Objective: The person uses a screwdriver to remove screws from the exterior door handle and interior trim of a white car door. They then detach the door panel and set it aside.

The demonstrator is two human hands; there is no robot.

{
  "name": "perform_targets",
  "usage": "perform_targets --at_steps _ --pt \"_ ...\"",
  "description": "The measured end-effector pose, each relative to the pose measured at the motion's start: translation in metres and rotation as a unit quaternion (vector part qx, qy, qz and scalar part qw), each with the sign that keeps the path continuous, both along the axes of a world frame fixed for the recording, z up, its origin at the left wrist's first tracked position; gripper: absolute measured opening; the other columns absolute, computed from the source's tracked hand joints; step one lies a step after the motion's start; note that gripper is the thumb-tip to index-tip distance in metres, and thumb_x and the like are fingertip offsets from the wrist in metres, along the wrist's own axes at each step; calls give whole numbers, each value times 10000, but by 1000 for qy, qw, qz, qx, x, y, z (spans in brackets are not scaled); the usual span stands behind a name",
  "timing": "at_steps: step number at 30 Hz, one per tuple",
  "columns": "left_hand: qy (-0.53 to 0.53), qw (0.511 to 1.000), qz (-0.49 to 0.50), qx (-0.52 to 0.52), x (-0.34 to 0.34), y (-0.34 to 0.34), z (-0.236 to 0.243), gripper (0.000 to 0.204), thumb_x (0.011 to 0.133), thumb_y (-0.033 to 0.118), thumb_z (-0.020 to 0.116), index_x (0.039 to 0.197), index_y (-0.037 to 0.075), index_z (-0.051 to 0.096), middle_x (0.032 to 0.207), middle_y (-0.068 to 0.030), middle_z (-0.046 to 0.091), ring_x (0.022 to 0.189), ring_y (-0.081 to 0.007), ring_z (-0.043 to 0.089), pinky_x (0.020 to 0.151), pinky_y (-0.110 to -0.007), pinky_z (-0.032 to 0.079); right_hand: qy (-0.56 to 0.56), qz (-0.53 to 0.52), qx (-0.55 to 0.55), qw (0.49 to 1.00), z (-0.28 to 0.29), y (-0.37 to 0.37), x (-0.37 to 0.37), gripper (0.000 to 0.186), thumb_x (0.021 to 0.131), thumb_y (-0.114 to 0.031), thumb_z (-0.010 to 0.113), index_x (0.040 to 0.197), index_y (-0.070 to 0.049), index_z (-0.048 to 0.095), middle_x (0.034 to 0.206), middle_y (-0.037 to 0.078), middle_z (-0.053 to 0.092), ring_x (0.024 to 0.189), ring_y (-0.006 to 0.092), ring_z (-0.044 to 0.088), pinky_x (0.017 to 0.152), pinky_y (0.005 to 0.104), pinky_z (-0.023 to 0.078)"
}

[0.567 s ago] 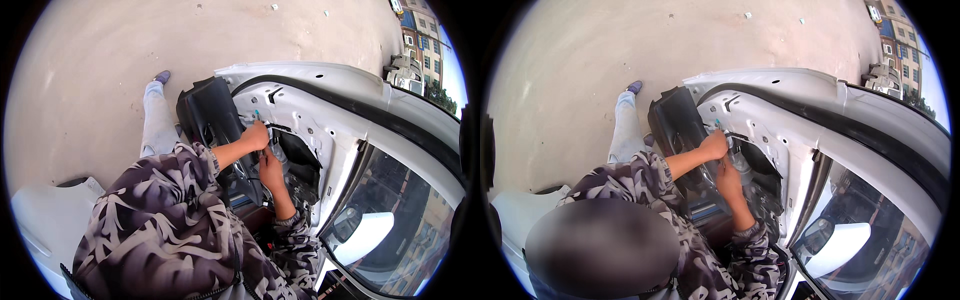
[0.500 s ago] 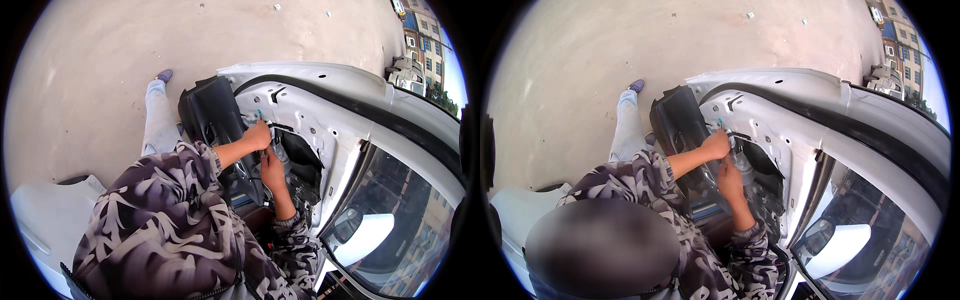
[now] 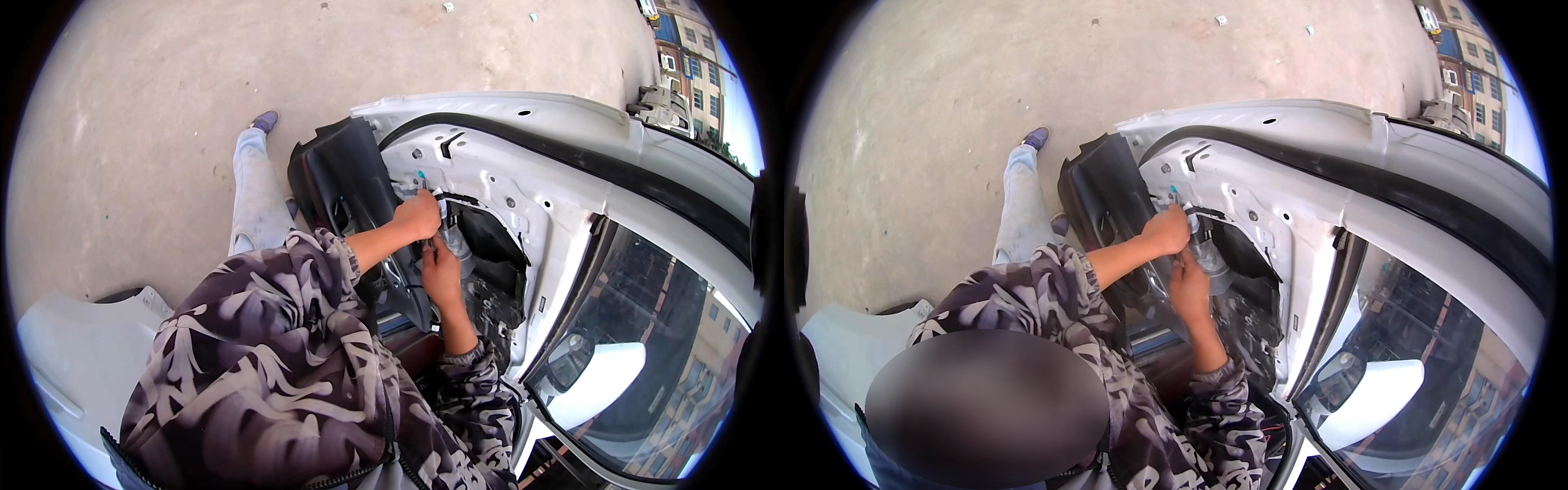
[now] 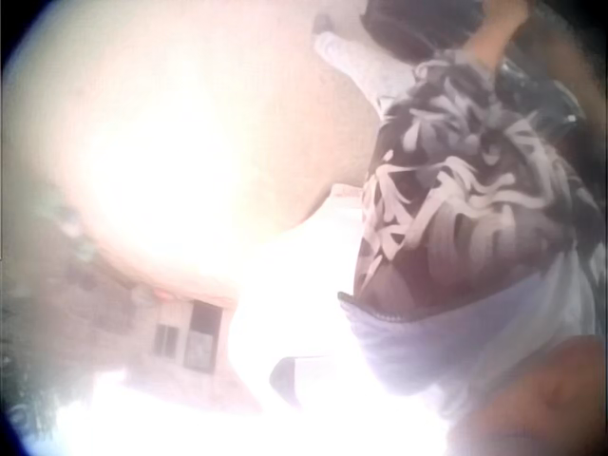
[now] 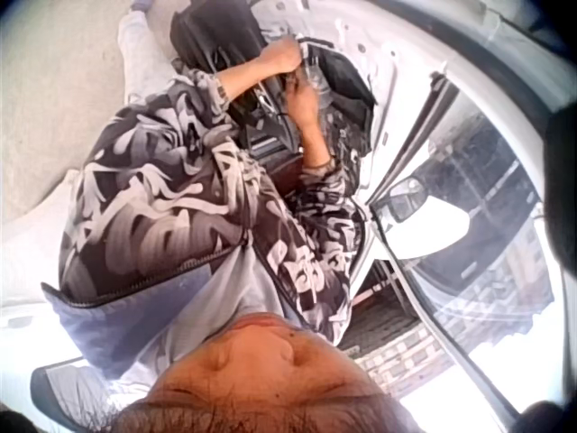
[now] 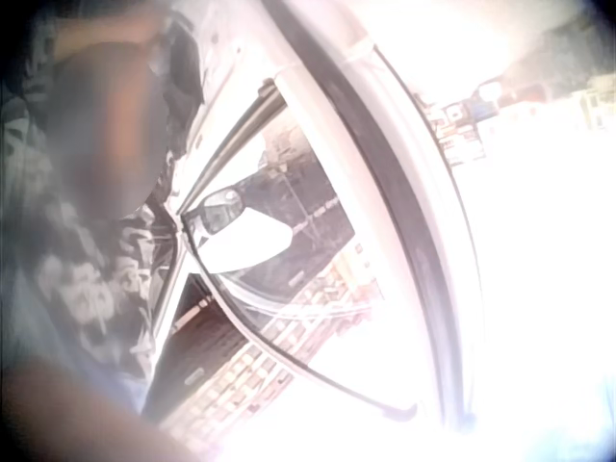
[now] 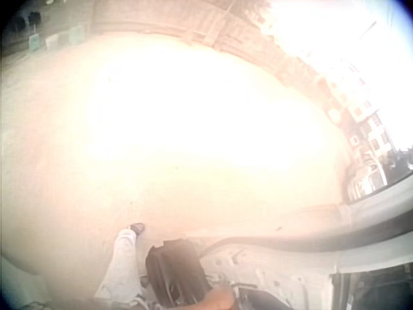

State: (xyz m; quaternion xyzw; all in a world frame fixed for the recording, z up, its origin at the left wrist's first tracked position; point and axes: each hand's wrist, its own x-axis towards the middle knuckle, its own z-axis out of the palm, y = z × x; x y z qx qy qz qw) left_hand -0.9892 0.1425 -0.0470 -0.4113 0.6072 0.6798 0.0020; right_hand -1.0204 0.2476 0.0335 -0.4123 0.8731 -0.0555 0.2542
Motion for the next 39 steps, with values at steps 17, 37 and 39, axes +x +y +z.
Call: perform_targets --at_steps 17,37,39 --pt "-20 999 19 -24 -7 -3 -3 316 768 120 514 924 -146 443 821 -321 599 829 -441 608 725 -482 483 -49 -2 18 999 13 -13 -7 424 838 -107 515 1258 -54 483 644 194 558 543 284 538 557 364 426" --pt "11 994 91 -51 -30 11 -38 278 753 106 526 833 -151 460 793 -343 553 780 -464 592 687 -489 479 -83 52 83 992 19 -33 -40 410 807 -68 529 1217 -57 520 909 256 599 849 397 590 740 344 463" --pt "12 995 97 -20 -20 6 -13 330 755 106 524 901 -170 416 817 -348 571 805 -461 600 714 -484 488 -82 46 101 991 32 -33 -35 414 807 -69 519 1220 -61 516 938 264 591 878 405 575 755 370 460"
